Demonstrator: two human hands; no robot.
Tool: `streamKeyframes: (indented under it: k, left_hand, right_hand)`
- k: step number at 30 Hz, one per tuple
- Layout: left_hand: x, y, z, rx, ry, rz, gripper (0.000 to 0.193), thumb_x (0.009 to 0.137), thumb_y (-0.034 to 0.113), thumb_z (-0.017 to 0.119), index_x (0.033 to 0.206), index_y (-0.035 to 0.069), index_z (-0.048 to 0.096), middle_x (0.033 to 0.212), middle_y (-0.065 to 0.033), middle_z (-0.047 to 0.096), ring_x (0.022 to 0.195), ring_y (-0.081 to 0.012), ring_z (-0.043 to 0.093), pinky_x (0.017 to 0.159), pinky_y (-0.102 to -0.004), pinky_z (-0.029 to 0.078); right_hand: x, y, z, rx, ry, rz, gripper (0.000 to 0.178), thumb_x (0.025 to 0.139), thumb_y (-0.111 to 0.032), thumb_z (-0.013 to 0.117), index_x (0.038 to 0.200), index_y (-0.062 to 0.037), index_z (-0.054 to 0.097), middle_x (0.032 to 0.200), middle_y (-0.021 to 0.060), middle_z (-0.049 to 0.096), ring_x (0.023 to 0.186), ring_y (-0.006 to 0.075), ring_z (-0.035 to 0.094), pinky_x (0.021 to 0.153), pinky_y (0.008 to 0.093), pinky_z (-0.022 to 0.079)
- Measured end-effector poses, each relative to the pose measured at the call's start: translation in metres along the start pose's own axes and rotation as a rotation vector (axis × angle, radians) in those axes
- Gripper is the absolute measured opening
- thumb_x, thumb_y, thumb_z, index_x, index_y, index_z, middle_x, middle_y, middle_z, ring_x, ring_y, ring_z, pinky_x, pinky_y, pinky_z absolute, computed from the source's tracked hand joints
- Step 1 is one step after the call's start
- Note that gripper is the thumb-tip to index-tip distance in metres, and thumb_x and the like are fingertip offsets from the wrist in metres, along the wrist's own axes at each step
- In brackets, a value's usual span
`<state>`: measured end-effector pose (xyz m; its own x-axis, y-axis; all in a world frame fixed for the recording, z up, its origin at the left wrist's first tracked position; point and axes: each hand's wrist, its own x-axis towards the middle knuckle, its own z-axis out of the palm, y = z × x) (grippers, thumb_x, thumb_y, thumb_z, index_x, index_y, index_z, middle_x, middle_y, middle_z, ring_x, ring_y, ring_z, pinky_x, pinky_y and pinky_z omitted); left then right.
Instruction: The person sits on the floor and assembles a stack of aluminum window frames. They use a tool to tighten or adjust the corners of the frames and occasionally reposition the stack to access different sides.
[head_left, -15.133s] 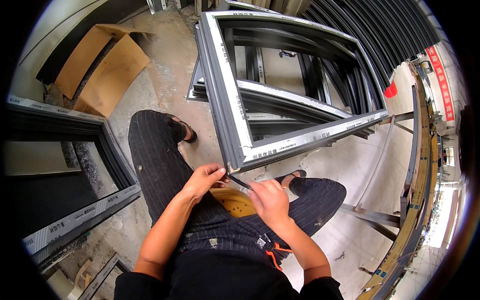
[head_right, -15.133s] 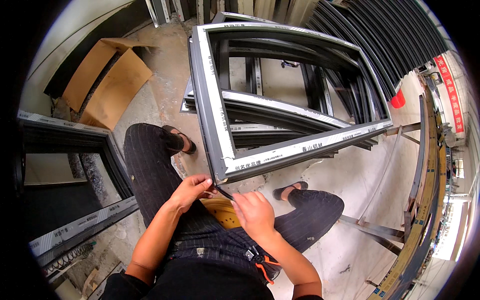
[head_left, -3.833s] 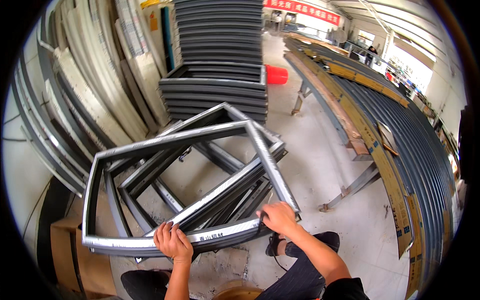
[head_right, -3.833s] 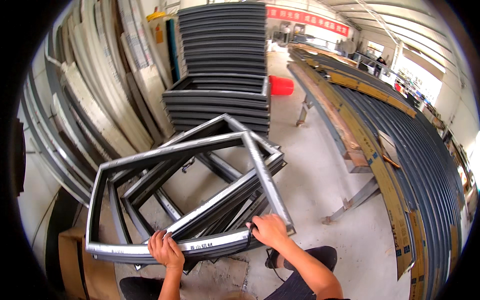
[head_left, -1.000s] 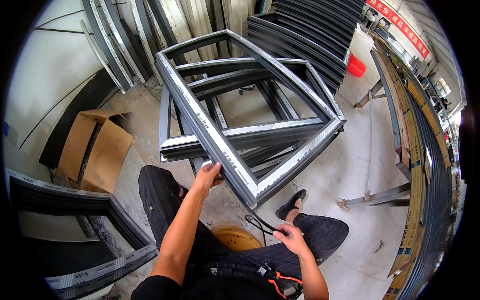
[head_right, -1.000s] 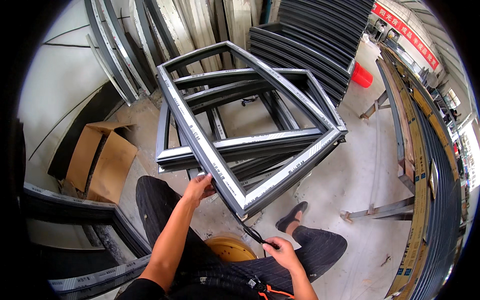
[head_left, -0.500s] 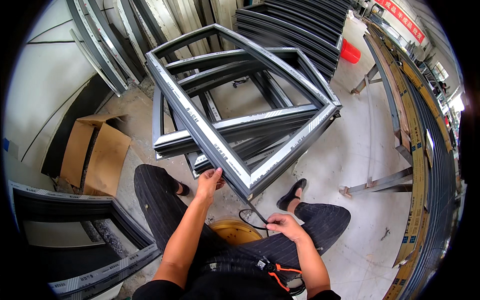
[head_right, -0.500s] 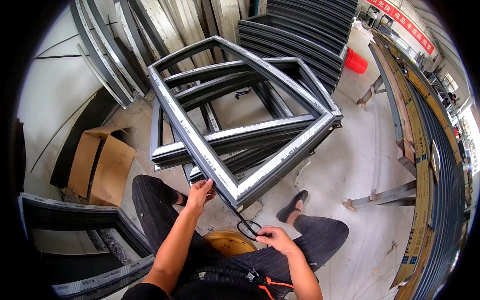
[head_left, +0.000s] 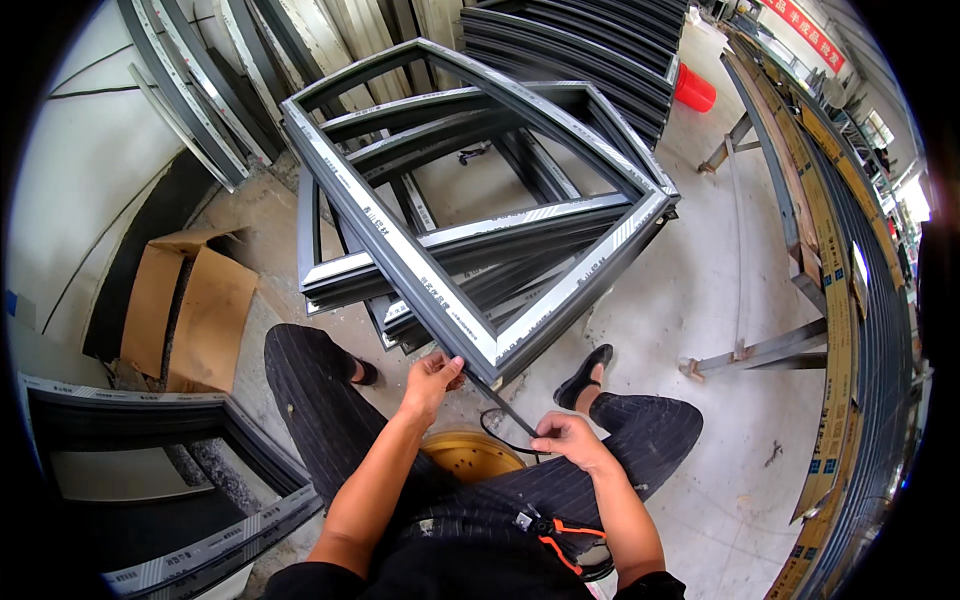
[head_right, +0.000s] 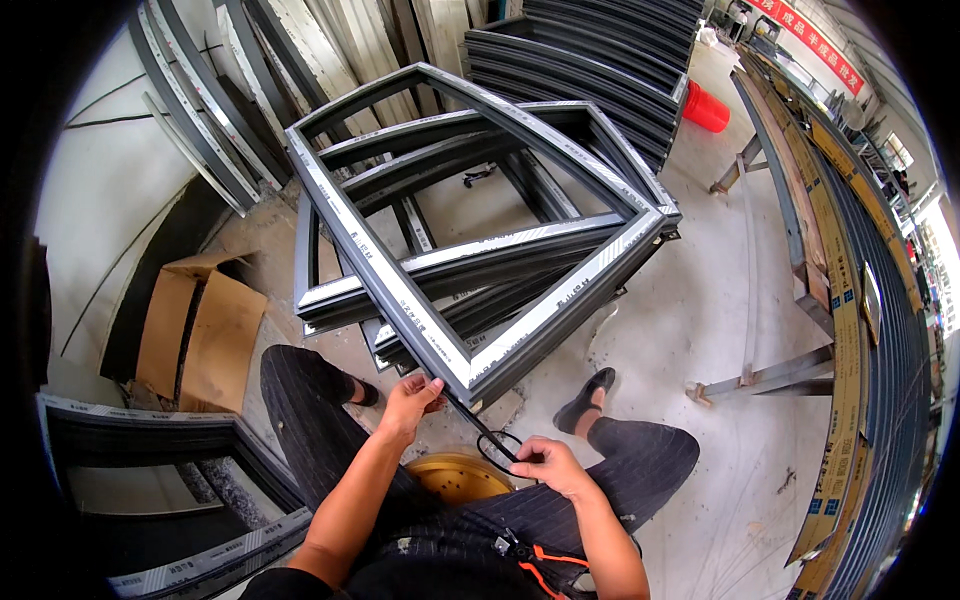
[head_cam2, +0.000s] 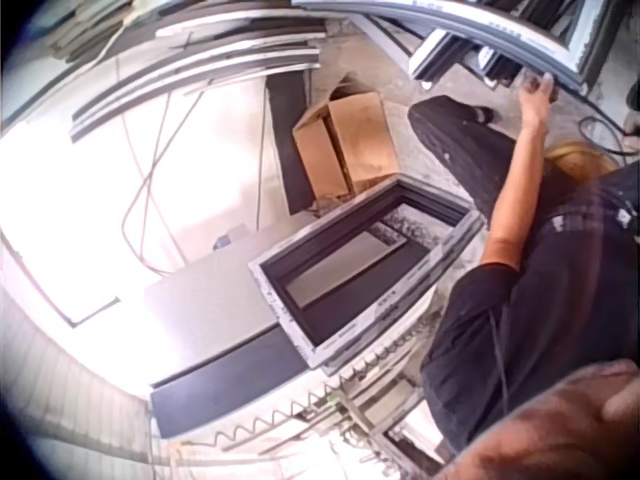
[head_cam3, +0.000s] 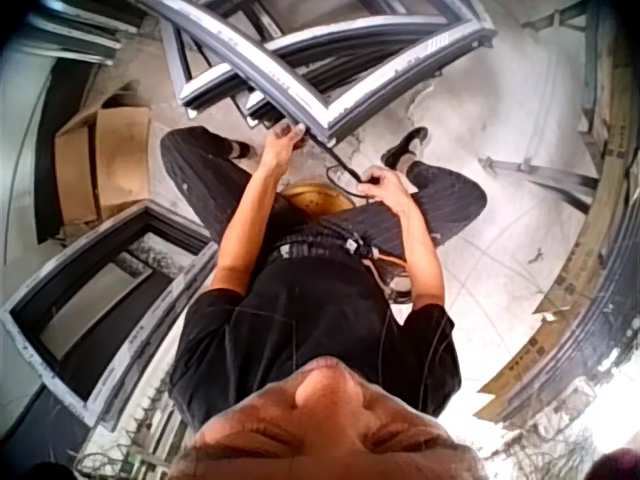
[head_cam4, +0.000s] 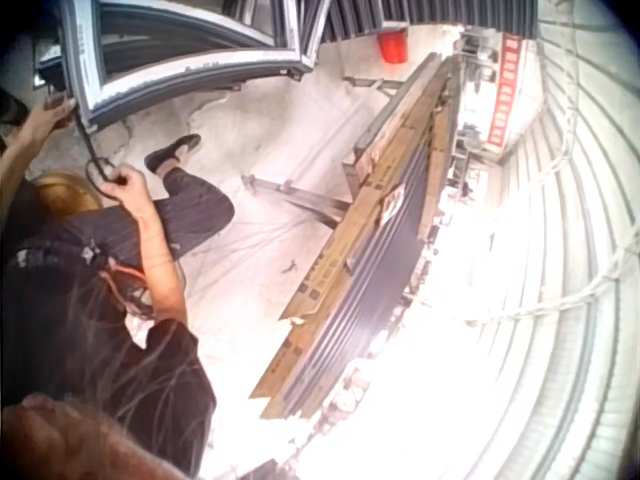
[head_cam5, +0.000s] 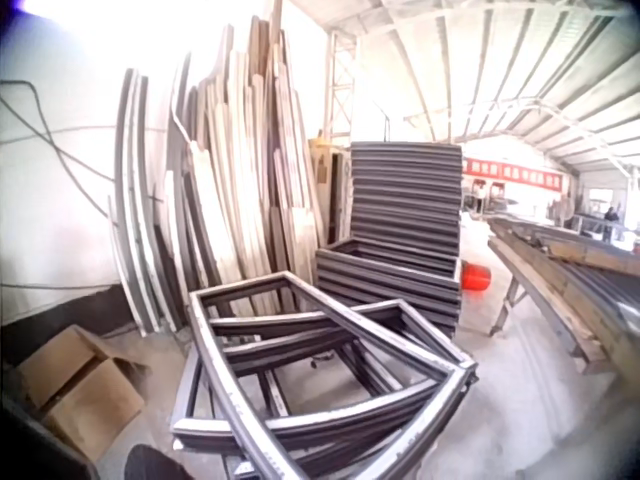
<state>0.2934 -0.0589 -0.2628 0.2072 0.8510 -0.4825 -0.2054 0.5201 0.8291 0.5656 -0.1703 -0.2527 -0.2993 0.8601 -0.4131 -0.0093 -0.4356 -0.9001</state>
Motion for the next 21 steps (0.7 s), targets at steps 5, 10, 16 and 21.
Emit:
streamKeyframes:
  k: [5, 10, 16, 21]
  left_hand:
    - [-0.016, -0.006, 0.016, 0.029, 0.013, -0.017, 0.023, 0.089, 0.026, 0.068, 0.083, 0.005, 0.062, 0.077, -0.0001, 0.062, 0.071, -0.0115, 0.06, 0.068, -0.0254, 0.05]
    - [-0.026, -0.006, 0.026, 0.049, 0.044, -0.029, 0.026, 0.09, 0.027, 0.066, 0.094, 0.001, 0.064, 0.083, -0.0012, 0.062, 0.075, -0.012, 0.06, 0.068, -0.0273, 0.049]
    - [-0.029, -0.027, 0.03, 0.09, -0.03, -0.078, 0.027, 0.093, 0.027, 0.062, 0.098, 0.001, 0.063, 0.089, -0.0021, 0.063, 0.08, -0.0128, 0.06, 0.07, -0.0275, 0.049]
    - [-0.036, -0.025, 0.042, 0.052, 0.024, -0.071, 0.03, 0.095, 0.029, 0.06, 0.101, 0.0, 0.062, 0.092, -0.0039, 0.064, 0.083, -0.0129, 0.06, 0.073, -0.028, 0.049]
  right_hand:
    - [0.0, -0.004, 0.001, -0.035, 0.006, -0.024, 0.017, 0.077, -0.004, 0.076, 0.082, 0.0006, 0.061, 0.081, -0.0004, 0.057, 0.077, 0.009, 0.057, 0.069, 0.0231, 0.047]
    - [0.001, -0.002, 0.001, -0.063, 0.033, -0.072, 0.015, 0.076, -0.002, 0.076, 0.08, 0.001, 0.061, 0.08, 0.0001, 0.057, 0.074, 0.0092, 0.057, 0.067, 0.0233, 0.047]
    - [-0.001, -0.001, 0.001, -0.072, 0.034, -0.055, 0.021, 0.076, -0.01, 0.079, 0.084, -0.0002, 0.063, 0.082, -0.002, 0.057, 0.076, 0.007, 0.054, 0.068, 0.0225, 0.046]
    - [0.003, 0.004, 0.002, -0.2, 0.05, -0.084, 0.021, 0.075, -0.012, 0.08, 0.085, 0.0002, 0.066, 0.082, 0.0007, 0.058, 0.074, 0.0092, 0.055, 0.067, 0.0235, 0.046]
